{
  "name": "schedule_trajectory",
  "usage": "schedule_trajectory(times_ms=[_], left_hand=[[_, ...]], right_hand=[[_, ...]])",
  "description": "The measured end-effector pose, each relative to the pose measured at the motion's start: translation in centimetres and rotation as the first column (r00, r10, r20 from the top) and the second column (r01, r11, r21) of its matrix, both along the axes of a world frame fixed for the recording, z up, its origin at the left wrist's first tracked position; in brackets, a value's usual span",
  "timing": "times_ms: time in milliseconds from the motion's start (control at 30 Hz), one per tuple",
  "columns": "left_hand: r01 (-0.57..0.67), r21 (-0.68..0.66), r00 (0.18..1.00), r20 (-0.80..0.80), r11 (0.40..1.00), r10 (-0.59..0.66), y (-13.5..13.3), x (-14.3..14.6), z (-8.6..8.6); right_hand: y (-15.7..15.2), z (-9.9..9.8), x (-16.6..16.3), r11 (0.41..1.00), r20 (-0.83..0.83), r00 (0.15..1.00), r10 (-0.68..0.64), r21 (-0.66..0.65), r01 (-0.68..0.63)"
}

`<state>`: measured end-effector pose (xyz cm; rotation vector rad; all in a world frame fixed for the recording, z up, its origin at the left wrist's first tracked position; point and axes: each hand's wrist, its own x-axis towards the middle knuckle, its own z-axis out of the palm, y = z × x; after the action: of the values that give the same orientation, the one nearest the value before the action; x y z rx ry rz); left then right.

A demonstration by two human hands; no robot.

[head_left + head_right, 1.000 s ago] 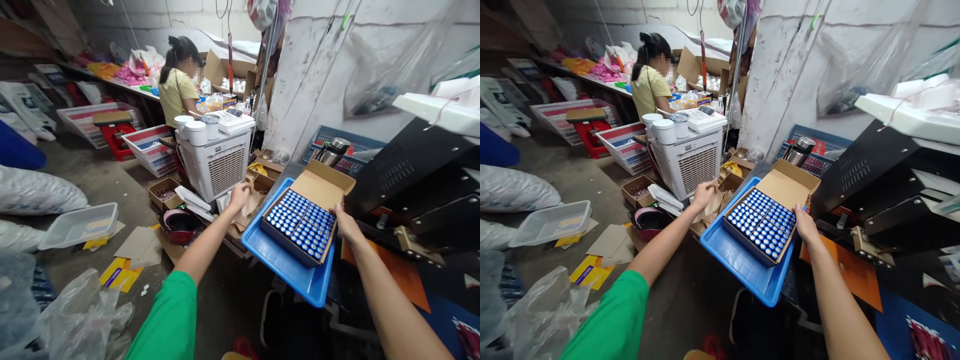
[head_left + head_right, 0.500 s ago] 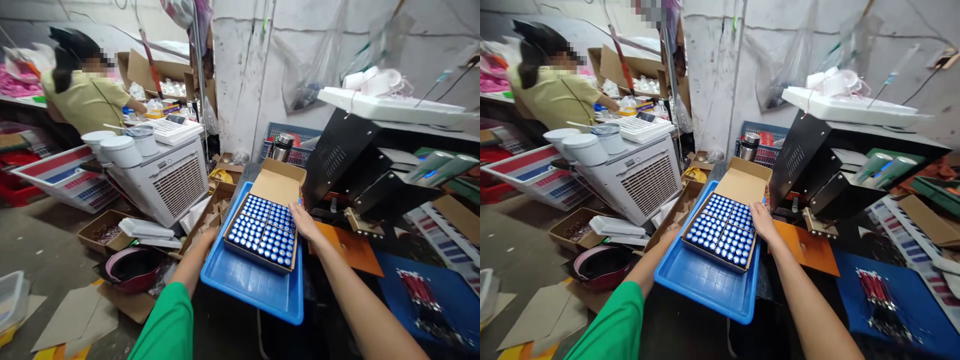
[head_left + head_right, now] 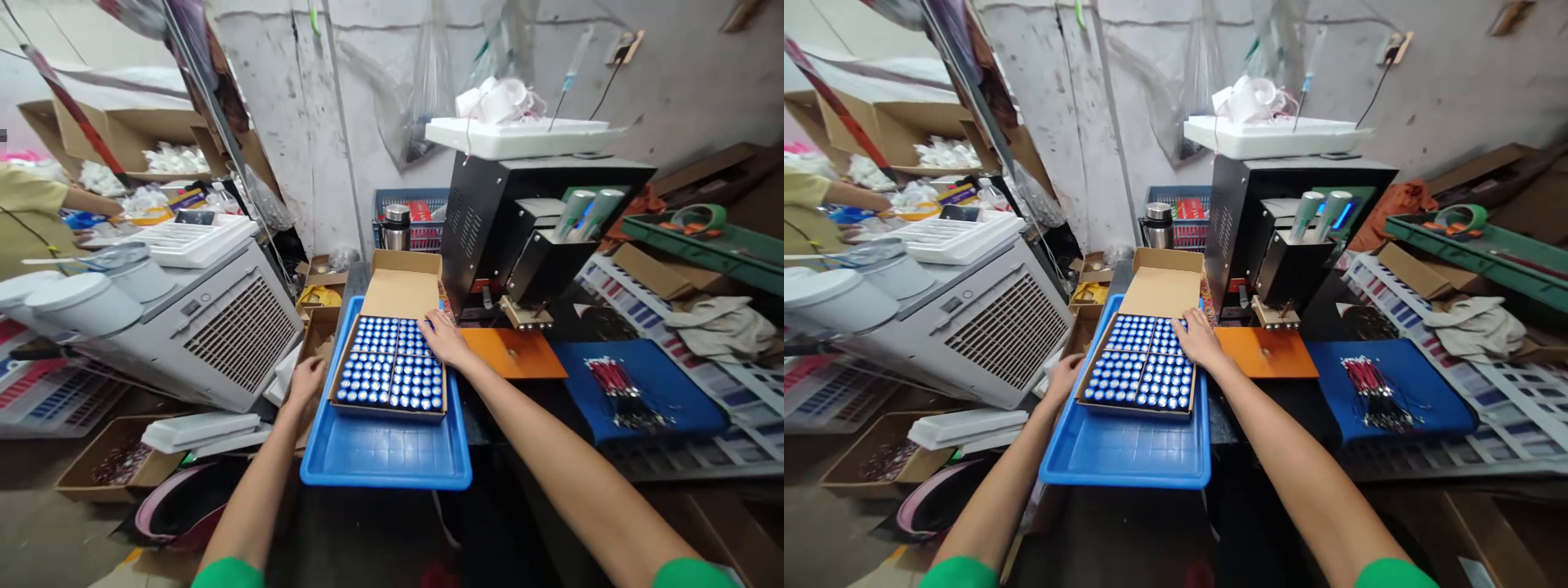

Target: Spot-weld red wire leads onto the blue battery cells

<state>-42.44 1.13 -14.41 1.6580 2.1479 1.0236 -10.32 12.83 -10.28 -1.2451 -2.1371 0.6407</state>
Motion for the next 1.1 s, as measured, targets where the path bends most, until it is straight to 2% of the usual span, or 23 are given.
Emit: schedule_trajectory(times_ms=[67, 100, 133, 200, 267, 300, 367, 467, 633, 733, 800, 867, 967, 1033, 1100], left_hand=[[-0.076, 0.071, 0.997, 0.019, 0.995, 0.075, -0.5, -0.2, 2.7], [-0.089, 0.147, 0.996, 0.042, 0.985, 0.084, -0.8, 0.2, 4.3], [-0.047, 0.215, 0.998, 0.053, 0.976, 0.036, -1.0, 0.9, 5.9], [0.199, 0.215, 0.98, -0.033, 0.956, -0.197, -1.1, 3.2, 8.6], [0.418, 0.106, 0.9, -0.179, 0.902, -0.397, -0.6, 5.9, 10.4], [0.475, 0.034, 0.856, -0.25, 0.879, -0.453, -0.1, 7.1, 10.8], [0.502, -0.088, 0.79, -0.358, 0.86, -0.498, 1.0, 8.7, 11.1], [0.503, -0.21, 0.708, -0.456, 0.838, -0.539, 2.3, 9.6, 11.1], [0.46, -0.313, 0.574, -0.609, 0.831, -0.547, 2.4, 10.1, 11.2], [0.446, -0.349, 0.502, -0.665, 0.824, -0.553, 2.1, 10.3, 11.5], [0.425, -0.337, 0.511, -0.677, 0.84, -0.53, 1.9, 10.1, 12.0], [0.415, -0.314, 0.557, -0.654, 0.854, -0.512, 1.8, 9.6, 12.3], [0.487, -0.294, 0.593, -0.58, 0.822, -0.559, 1.7, 9.3, 12.4], [0.544, -0.276, 0.582, -0.556, 0.792, -0.594, 2.0, 9.5, 12.0], [0.547, -0.289, 0.566, -0.564, 0.786, -0.601, 2.5, 9.9, 11.5]], right_hand=[[-0.1, 0.0, 0.0, 1.0, 0.002, 1.0, 0.001, -0.004, -0.001], [-0.1, 0.0, 0.0, 1.0, 0.008, 1.0, 0.004, -0.006, -0.004], [0.0, 0.2, 0.0, 1.0, 0.02, 1.0, 0.009, -0.006, -0.008], [0.1, 0.7, 0.0, 1.0, 0.051, 0.998, 0.024, -0.005, -0.024], [0.4, 1.4, 0.1, 0.998, 0.092, 0.994, 0.053, -0.019, -0.052], [0.5, 1.8, 0.1, 0.997, 0.11, 0.991, 0.072, -0.033, -0.069], [0.9, 2.4, 0.2, 0.993, 0.135, 0.985, 0.107, -0.07, -0.099], [1.3, 2.7, 0.2, 0.987, 0.129, 0.983, 0.133, -0.101, -0.121], [1.7, 2.6, 0.0, 0.986, 0.073, 0.987, 0.143, -0.1, -0.136], [1.9, 3.0, 0.2, 0.978, 0.025, 0.988, 0.152, -0.147, -0.147], [1.9, 3.3, 0.6, 0.97, -0.04, 0.988, 0.146, -0.188, -0.151], [2.0, 3.5, 1.1, 0.964, -0.115, 0.984, 0.138, -0.214, -0.16], [2.0, 3.7, 1.6, 0.955, -0.179, 0.975, 0.135, -0.24, -0.176], [2.0, 3.8, 1.7, 0.952, -0.184, 0.975, 0.121, -0.258, -0.167], [2.1, 3.7, 1.7, 0.95, -0.175, 0.978, 0.11, -0.271, -0.155]])
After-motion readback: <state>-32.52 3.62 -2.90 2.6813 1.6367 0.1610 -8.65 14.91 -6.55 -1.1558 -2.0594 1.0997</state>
